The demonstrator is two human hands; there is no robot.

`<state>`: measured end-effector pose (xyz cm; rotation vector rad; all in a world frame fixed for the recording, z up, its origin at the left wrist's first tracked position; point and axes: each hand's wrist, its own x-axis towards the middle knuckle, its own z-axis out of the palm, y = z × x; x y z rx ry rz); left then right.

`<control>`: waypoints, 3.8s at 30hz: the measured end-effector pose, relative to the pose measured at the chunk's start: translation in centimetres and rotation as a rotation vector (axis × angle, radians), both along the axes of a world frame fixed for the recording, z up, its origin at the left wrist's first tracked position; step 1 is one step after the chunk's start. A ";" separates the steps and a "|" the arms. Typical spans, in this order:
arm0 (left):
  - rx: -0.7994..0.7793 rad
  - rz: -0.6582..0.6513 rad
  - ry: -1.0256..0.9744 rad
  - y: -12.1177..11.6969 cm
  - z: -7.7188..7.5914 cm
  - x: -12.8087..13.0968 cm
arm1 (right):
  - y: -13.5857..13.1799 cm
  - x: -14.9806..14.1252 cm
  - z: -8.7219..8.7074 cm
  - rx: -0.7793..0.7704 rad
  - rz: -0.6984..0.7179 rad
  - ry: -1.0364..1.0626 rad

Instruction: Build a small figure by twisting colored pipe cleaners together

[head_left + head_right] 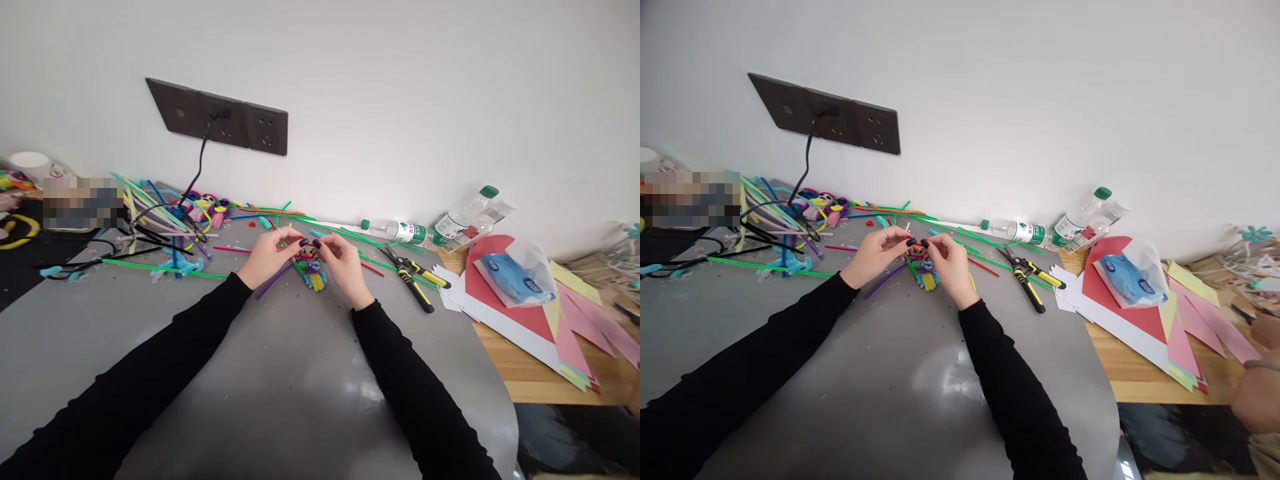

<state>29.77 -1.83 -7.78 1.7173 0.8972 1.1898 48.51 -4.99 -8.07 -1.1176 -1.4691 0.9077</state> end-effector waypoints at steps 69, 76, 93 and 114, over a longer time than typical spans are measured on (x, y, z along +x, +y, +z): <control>-0.287 -0.116 -0.109 0.3 -0.2 0.1 | -0.3 -0.3 0.3 -0.076 0.042 0.292; -0.317 -0.186 -0.067 0.1 0.1 0.1 | 0.0 0.0 0.2 -0.048 -0.016 0.311; -0.348 -0.181 -0.056 -0.1 0.3 0.0 | 0.0 0.2 -0.1 -0.032 -0.076 0.273; -0.232 -0.248 -0.100 -0.1 -0.5 0.1 | -0.5 -0.8 0.3 -0.074 -0.013 0.244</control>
